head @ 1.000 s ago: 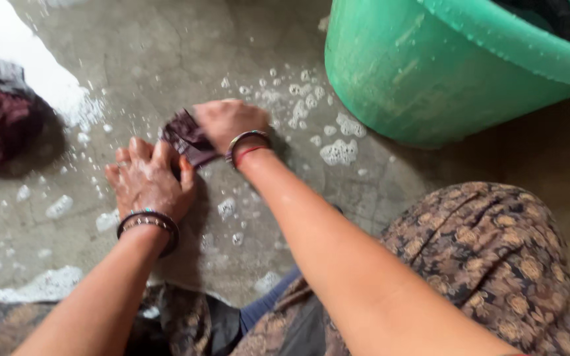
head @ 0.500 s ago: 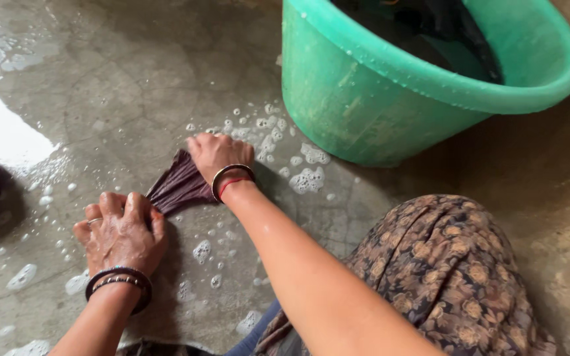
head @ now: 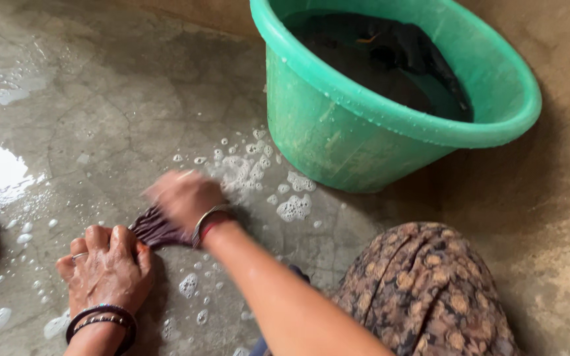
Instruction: The person washes dark clothing by hand on the floor, rubbing the fabric with soap and rinsing it in a bucket of water.
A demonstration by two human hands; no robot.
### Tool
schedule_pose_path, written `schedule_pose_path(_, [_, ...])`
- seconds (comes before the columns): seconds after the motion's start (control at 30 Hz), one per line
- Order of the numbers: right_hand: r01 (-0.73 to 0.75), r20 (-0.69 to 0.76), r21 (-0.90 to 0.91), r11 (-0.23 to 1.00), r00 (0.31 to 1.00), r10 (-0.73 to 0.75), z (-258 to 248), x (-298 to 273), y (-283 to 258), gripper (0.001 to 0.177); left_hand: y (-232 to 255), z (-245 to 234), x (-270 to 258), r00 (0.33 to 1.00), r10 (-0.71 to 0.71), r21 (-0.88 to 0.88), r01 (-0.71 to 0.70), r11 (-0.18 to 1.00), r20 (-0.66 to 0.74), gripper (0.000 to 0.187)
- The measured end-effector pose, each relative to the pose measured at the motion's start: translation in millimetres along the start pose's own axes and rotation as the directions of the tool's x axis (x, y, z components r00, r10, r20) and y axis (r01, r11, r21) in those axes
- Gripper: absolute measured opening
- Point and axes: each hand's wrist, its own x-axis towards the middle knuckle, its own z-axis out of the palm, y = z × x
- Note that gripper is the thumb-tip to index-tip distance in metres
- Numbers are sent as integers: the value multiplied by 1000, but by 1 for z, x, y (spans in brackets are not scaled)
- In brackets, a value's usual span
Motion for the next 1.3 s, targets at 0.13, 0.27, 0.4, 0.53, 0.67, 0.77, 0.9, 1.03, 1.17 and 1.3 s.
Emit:
schedule_pose_path(0.13, [83,254,-34,996,965,-72,6,2,-30,29,-1,5,8,1000,6,34,-6,999,-10,39])
schedule_pose_path(0.27, [-450,56,-23,893,891,451,-13,19,20,31,2,4,2,999,-19,64,17,998,27,28])
schedule_pose_path(0.4, [-476,-252,-38,878,855,453,-24,-12,17,36,3,-6,2,999,-31,10,31,999,36,28])
schedule_pose_path(0.53, [-588,-486,103,802,674,557,-10,-28,0,22,10,-3,24,949,15,-489,-175,855,-314,48])
schedule_pose_path(0.67, [-411,104,885,218,631,769,10,-15,-45,21,53,17,66,959,-132,-952,268,150,249,42])
schedule_pose_path(0.77, [-247,250,963,-104,685,684,3,-4,-58,21,59,20,80,980,-84,-953,150,-263,178,46])
schedule_pose_path(0.9, [-531,76,653,539,755,651,-6,-14,-55,37,46,34,56,939,-321,-926,10,377,-121,41])
schedule_pose_path(1.03, [-357,-499,434,827,669,551,3,-19,-56,49,39,48,37,943,-223,-748,-38,662,-246,41])
schedule_pose_path(1.17, [-425,220,905,22,511,831,17,1,-55,54,39,57,43,930,-299,-977,200,-69,212,59])
schedule_pose_path(1.3, [-718,105,575,391,539,836,3,-21,-56,57,37,66,27,944,-328,-835,197,514,21,45])
